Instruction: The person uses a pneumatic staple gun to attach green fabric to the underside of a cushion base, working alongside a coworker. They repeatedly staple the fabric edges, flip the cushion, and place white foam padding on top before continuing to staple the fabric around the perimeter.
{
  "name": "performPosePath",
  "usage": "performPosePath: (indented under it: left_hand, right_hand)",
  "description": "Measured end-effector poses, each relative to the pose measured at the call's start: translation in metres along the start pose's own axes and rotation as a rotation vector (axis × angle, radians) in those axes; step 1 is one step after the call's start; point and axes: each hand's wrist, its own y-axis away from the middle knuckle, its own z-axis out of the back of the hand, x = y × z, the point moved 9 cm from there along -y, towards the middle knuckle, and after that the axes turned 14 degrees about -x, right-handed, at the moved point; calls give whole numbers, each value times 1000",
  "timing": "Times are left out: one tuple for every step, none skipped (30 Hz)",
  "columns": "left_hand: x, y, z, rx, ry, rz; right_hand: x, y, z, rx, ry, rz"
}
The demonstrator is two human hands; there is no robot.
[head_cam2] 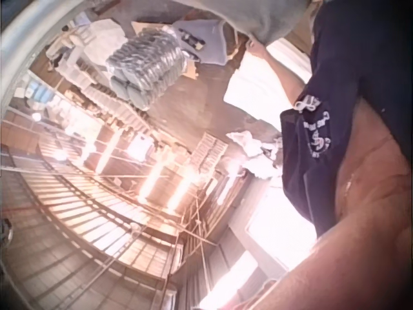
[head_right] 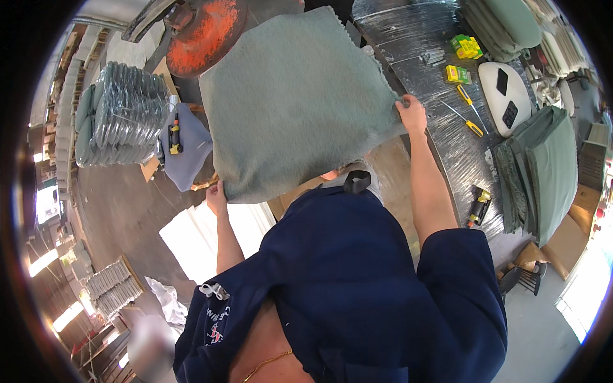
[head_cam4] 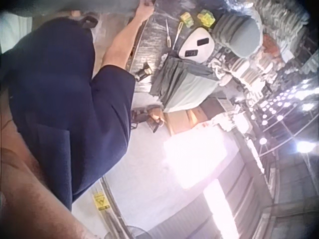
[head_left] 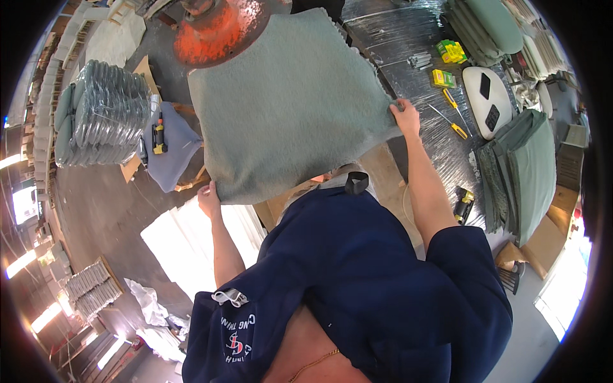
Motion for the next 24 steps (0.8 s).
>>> performPosePath:
  left_hand:
    - [-17, 6, 1, -58, 27, -94]
    - [-31, 9, 5, -124, 51, -185]
    - [-44, 14, 8, -190, 72, -274]
    - [-64, 21, 1, -179, 73, -407]
    - [-83, 28, -3, -176, 66, -534]
    - [-109, 42, -14, -161, 76, -652]
    - [-133, 61, -26, -144, 91, -772]
    - [-136, 71, -41, -116, -15, -801]
    - [-139, 78, -55, -90, -115, -829]
    - [-139, 83, -67, -63, -216, -850]
    - [-142, 80, -72, -27, -210, -827]
    - [-143, 74, -73, -6, -205, -792]
    - [-132, 75, -71, 27, -206, -746]
    - [-130, 76, -65, 32, -149, -712]
    - [-121, 75, -56, -11, -118, -688]
    - [-113, 76, -46, -67, -65, -658]
    - [-99, 81, -34, -122, -19, -619]
    - [-68, 91, -22, -152, 22, -514]
    - [-39, 103, -11, -194, 72, -409]
    - [-17, 113, -2, -237, 136, -323]
    - [19, 126, -6, -182, 194, -149]
    - [57, 148, -1, -138, 233, 16]
    - [105, 183, -10, -85, 234, 214]
    - [148, 223, -23, -24, 250, 402]
  right_hand:
    - [1, -1, 11, -114, 65, 62]
    - [6, 0, 17, -219, 117, 122]
    - [17, 3, 20, -287, 146, 173]
    - [36, 6, 17, -276, 131, 306]
    - [76, 14, 14, -254, 106, 443]
    - [109, 24, 10, -242, 86, 580]
    - [124, 33, -3, -182, 142, 630]
    - [141, 44, -17, -118, 189, 689]
    - [156, 49, -27, -59, 238, 751]
    - [139, 47, -51, 31, 334, 717]
    - [140, 43, -56, 56, 322, 698]
    - [147, 43, -61, 86, 301, 696]
    - [147, 51, -65, 134, 290, 691]
    - [155, 58, -61, 55, 313, 728]
    - [172, 60, -59, -33, 317, 777]
    - [172, 59, -64, -8, 305, 862]
    - [170, 65, -71, 26, 293, 950]
    - [200, 95, -59, 7, 135, 1014]
    - [231, 126, -36, -2, -30, 1070]
    - [220, 136, -47, 146, -36, 987]
    - [207, 145, -58, 304, -24, 910]
    - [210, 175, -54, 520, -279, 803]
    - [204, 209, -65, 709, -159, 820]
    - [195, 238, -77, 881, -24, 835]
